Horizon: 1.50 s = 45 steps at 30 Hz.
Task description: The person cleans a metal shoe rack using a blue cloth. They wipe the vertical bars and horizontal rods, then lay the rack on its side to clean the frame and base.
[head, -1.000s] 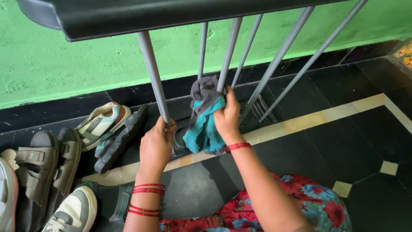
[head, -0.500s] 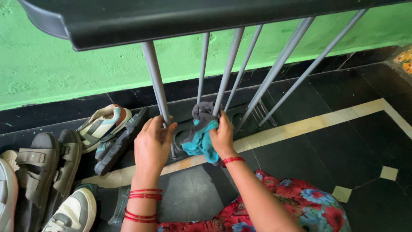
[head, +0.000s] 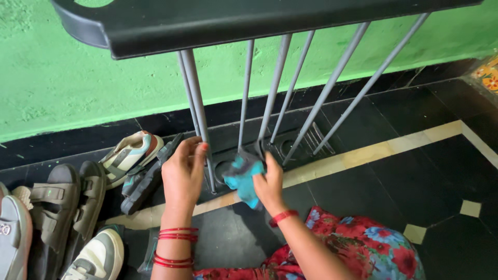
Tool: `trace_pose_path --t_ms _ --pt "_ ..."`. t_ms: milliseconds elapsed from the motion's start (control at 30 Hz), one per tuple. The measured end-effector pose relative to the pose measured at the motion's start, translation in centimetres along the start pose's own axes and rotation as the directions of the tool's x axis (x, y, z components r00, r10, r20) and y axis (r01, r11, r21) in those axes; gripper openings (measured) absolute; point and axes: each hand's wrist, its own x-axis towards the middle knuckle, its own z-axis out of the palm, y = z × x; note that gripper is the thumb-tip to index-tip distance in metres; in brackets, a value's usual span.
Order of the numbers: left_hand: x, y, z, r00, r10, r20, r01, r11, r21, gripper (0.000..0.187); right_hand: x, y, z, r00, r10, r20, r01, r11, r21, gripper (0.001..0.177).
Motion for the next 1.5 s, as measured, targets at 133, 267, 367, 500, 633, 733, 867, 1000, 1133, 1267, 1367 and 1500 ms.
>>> trace_pose_path --t_ms 133,267,367,500,633,733,867,1000,1133,1267,1367,1500 --pt "0.2 -0.1 -0.9 0.998 0.025 0.065 -0.013 0.982 -0.188 0.039 7.9 -10.2 1.4 0.98 -0.195 0.044 0.183 0.962 0.202 0.038" --pt "0.3 -0.4 -1.3 0.995 0.077 0.071 -0.068 0.99 -0.121 0.044 14.9 -18.2 3.2 0.94 -0.337 -0.052 0.34 0.921 0.191 0.039" --pt "0.4 -0.5 -1.6 0.996 0.013 0.084 -0.013 1.0 0.003 0.044 18.3 -21.5 4.9 0.904 -0.416 0.094 0.365 0.868 0.337 0.038" --pt "0.6 -0.6 -2.1 0.994 0.065 0.092 -0.069 0.997 0.046 0.039 18.4 -22.5 8.2 0.902 -0.423 0.087 0.369 0.86 0.353 0.027" --pt "0.3 -0.4 -2.6 0.998 0.04 0.048 -0.043 0.998 0.049 0.034 15.6 -20.9 8.6 0.928 -0.37 0.045 0.344 0.895 0.284 0.031" --pt "0.3 0.0 -2.9 0.998 0.031 -0.063 -0.032 0.999 -0.015 0.029 13.4 -19.5 8.5 0.944 -0.318 0.082 0.295 0.931 0.214 0.022" --pt "0.1 0.8 -3.4 0.969 0.114 -0.217 -0.134 0.988 -0.081 0.021 10.9 -17.8 8.4 0.937 -0.342 0.069 0.325 0.927 0.184 0.02" --pt "-0.2 1.5 -3.8 0.949 0.153 -0.274 -0.168 0.985 -0.033 0.016 8.3 -16.1 8.2 0.955 -0.282 0.094 0.263 0.949 0.174 0.02" --pt "-0.3 2.0 -3.9 0.92 0.282 -0.271 -0.276 0.959 0.063 0.014 6.2 -14.1 8.2 0.963 -0.231 0.137 0.208 0.964 0.163 0.02" --pt "-0.4 2.1 -3.5 0.891 0.374 -0.257 -0.355 0.927 0.117 0.015 4.8 -11.5 8.4 0.955 -0.241 0.174 0.225 0.969 0.106 0.022" --pt "-0.2 2.0 -3.0 0.86 0.469 -0.201 -0.434 0.879 0.196 0.02 3.4 -9.0 9.1 0.965 -0.183 0.188 0.171 0.982 0.077 0.025" --pt "-0.2 1.7 -1.7 0.847 0.514 -0.137 -0.462 0.839 0.286 0.032 1.8 -5.6 10.6 0.977 -0.115 0.18 0.121 0.993 -0.019 0.02"
